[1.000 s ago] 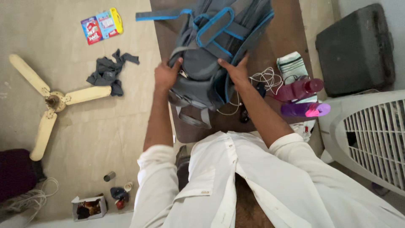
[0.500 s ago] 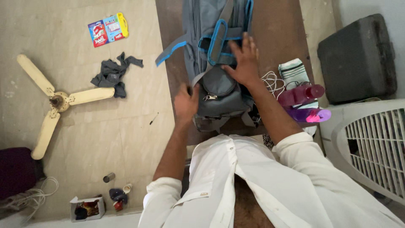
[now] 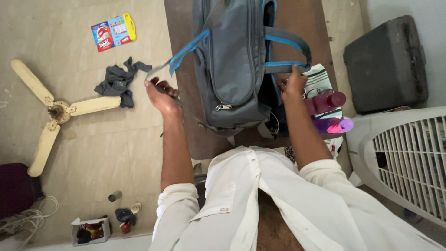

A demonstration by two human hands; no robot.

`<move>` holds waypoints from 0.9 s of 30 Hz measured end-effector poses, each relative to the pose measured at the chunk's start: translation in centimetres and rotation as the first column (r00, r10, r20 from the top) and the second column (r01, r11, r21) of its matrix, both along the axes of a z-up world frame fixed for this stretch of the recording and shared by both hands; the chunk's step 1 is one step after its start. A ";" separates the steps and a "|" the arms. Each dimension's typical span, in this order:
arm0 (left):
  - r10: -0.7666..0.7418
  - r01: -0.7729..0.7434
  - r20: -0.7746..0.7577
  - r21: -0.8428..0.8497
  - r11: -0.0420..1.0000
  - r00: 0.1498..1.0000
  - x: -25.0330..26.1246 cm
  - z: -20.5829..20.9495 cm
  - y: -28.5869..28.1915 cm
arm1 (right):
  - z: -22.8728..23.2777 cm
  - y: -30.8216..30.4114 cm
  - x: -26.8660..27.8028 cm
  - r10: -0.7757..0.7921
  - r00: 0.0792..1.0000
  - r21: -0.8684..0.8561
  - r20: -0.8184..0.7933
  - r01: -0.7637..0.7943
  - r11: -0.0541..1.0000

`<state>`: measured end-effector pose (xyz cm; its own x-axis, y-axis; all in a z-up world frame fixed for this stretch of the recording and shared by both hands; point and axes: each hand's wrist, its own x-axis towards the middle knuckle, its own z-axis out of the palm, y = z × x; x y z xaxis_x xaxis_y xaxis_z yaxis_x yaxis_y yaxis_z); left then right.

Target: The person packs a gray duffel bag with daily essentials, including a towel, water bottle, flip-flops, glasses, a power bank, and a charging cable. They place each item into the bag, zip compartments, and adjust the bag's position on the table.

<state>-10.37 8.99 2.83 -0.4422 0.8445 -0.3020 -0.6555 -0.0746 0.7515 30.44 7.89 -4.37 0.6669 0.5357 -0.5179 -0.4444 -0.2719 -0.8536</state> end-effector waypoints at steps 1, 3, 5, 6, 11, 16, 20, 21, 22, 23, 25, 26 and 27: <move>0.061 -0.062 -0.025 -0.031 0.998 0.998 0.3 0.4 0.2 | 0.4 -0.5 -0.6 0.020 0.997 -0.075 0.078 -0.015 0.997; -0.045 0.045 0.000 -0.009 0.999 0.999 0.9 1.5 0.0 | 1.5 -1.2 -1.4 0.070 0.905 -0.082 0.420 -0.039 0.996; -0.156 0.156 0.001 0.043 0.987 0.988 1.9 2.8 -0.6 | 2.1 -1.9 -2.1 0.087 0.752 -0.077 0.654 -0.049 0.996; -0.211 0.211 -0.013 0.083 0.974 0.977 2.8 3.5 -0.9 | 2.3 -2.3 -2.3 0.100 0.675 -0.097 0.731 -0.042 0.994; -0.398 0.424 -0.175 0.149 0.893 0.901 9.3 7.6 -1.2 | 1.4 -3.6 -4.0 0.158 0.374 -0.107 0.914 -0.155 0.982; 0.068 0.927 -0.990 0.142 0.346 0.126 20.1 9.5 -4.3 | -1.1 -5.4 -4.5 0.321 0.943 0.298 0.082 -0.331 0.895; -0.254 0.904 -0.961 -0.203 0.376 -0.110 22.3 9.2 -4.0 | -1.0 -6.3 0.4 0.357 0.821 0.451 -0.446 -0.138 0.882; -0.325 0.864 -0.943 -0.222 0.451 -0.073 21.1 8.7 -4.0 | -0.6 -5.9 1.7 0.351 0.790 0.472 -0.503 -0.089 0.877; -0.390 0.817 -0.920 -0.247 0.521 -0.030 19.8 8.1 -4.0 | 0.0 -5.4 2.9 0.349 0.767 0.495 -0.538 -0.048 0.868; -0.239 0.719 -0.956 -0.288 0.633 -0.173 18.5 7.3 -4.4 | 0.5 -5.3 3.7 0.338 0.765 0.502 -0.549 -0.022 0.865; -0.062 0.565 -0.942 -0.249 0.786 -0.330 15.8 5.6 -5.3 | 1.7 -5.3 4.9 0.328 0.772 0.506 -0.545 -0.009 0.862; -0.025 0.521 -0.943 -0.205 0.829 -0.331 14.5 4.9 -5.8 | 2.2 -5.5 5.4 0.260 0.776 0.445 -0.575 0.030 0.895; -0.042 0.475 -0.946 -0.199 0.857 -0.321 13.5 4.4 -6.2 | 2.7 -5.5 5.8 0.314 0.772 0.475 -0.553 -0.018 0.880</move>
